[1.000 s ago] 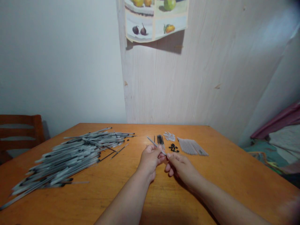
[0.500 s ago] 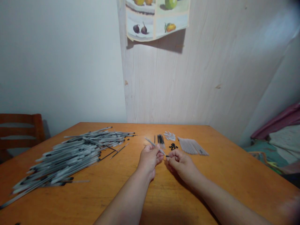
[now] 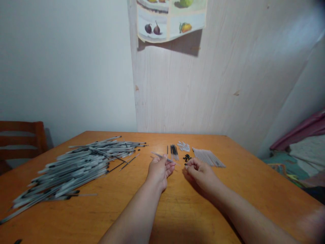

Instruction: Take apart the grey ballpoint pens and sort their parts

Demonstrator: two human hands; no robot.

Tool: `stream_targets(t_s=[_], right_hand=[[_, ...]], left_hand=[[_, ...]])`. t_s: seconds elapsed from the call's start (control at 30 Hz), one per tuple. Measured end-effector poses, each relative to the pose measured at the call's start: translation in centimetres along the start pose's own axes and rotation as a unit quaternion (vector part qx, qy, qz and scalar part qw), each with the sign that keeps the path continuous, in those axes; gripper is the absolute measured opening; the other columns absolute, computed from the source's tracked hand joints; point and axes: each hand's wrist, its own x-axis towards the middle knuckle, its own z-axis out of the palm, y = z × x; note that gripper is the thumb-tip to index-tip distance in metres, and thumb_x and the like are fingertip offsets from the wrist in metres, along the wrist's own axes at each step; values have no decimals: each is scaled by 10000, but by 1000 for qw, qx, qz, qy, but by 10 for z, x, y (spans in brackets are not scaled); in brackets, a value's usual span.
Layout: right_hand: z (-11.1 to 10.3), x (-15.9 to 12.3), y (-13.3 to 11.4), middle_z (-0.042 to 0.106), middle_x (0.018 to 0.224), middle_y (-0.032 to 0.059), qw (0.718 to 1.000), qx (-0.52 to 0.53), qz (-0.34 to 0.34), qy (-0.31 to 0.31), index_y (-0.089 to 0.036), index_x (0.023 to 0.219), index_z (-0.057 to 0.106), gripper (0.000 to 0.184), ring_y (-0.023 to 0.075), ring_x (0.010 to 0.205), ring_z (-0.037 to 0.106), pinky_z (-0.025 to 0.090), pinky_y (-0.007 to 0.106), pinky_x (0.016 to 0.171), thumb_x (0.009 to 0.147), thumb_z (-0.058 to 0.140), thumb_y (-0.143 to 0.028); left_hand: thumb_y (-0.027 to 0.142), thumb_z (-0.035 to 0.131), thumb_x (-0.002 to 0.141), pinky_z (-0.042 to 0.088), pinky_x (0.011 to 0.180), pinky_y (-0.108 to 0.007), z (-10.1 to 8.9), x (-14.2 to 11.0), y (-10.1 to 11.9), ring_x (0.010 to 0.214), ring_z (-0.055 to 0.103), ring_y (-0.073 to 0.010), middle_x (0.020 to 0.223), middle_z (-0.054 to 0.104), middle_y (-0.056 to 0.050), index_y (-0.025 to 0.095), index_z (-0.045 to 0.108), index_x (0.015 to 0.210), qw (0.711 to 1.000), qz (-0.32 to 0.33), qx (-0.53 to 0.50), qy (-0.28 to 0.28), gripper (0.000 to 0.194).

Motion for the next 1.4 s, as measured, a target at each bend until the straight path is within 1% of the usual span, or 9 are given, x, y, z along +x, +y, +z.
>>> stream_targets(t_s=[0.13,0.23,0.37,0.5,0.83,1.03,1.17,1.3,1.4], right_hand=[[-26,16,3,568,602,2,977,-194,-5,89,-231,712,581,204,168,587,482,320,292,561,803,599,-412],[-39,22,6,632,656,32,948,-303,14,97,-233,750,630,199,201,645,541,324,303,584,818,573,-412],[-40,22,6,694,733,57,925,-369,43,85,-239,833,693,223,234,716,609,317,307,582,843,559,-418],[-35,24,7,726,798,70,917,-388,43,81,-250,894,738,262,261,778,650,337,311,587,866,555,-435],[-31,30,16,778,981,97,924,-376,33,69,-280,1082,784,346,307,922,695,454,357,693,919,532,-452],[-36,31,23,768,928,86,935,-337,11,110,-252,1022,778,337,286,887,688,460,351,715,917,506,-421],[-30,25,15,734,824,65,956,-265,-20,121,-223,913,727,311,260,808,657,445,337,699,910,496,-432],[-11,8,-4,674,746,40,985,-144,-74,66,-215,842,664,292,219,736,596,433,321,683,921,513,-452],[3,-4,-15,626,712,17,990,-108,-95,-2,-218,850,648,286,185,677,543,409,302,646,938,523,-459]], left_hand=[[253,561,977,554,572,-200,0,2,2,579,662,-102,697,646,-30,179,481,837,1000,-7,-8,12,177],[256,564,976,551,561,-201,0,2,2,577,661,-104,701,653,-34,181,482,840,1000,-10,-9,14,175],[269,598,959,547,557,-201,-1,4,-1,587,671,-115,704,658,-39,185,486,850,1000,-7,-13,14,177],[276,619,946,551,564,-207,-2,6,-3,577,668,-114,698,655,-32,186,483,855,1000,-6,-9,11,186],[293,647,928,547,570,-210,-4,8,-6,576,669,-112,717,666,-35,191,481,856,1000,1,-13,-2,207],[307,670,913,543,570,-211,-4,8,-6,576,668,-114,720,670,-37,193,478,853,1000,-1,-14,-1,231],[301,621,944,538,571,-206,-2,7,-6,590,666,-110,735,677,-44,189,483,864,1000,1,1,-1,195],[298,585,962,536,582,-202,-1,6,-7,611,674,-112,736,679,-47,191,476,867,1000,0,12,0,180],[324,619,944,549,611,-215,-1,5,-7,610,675,-111,742,679,-45,193,478,875,1000,7,16,1,204]])
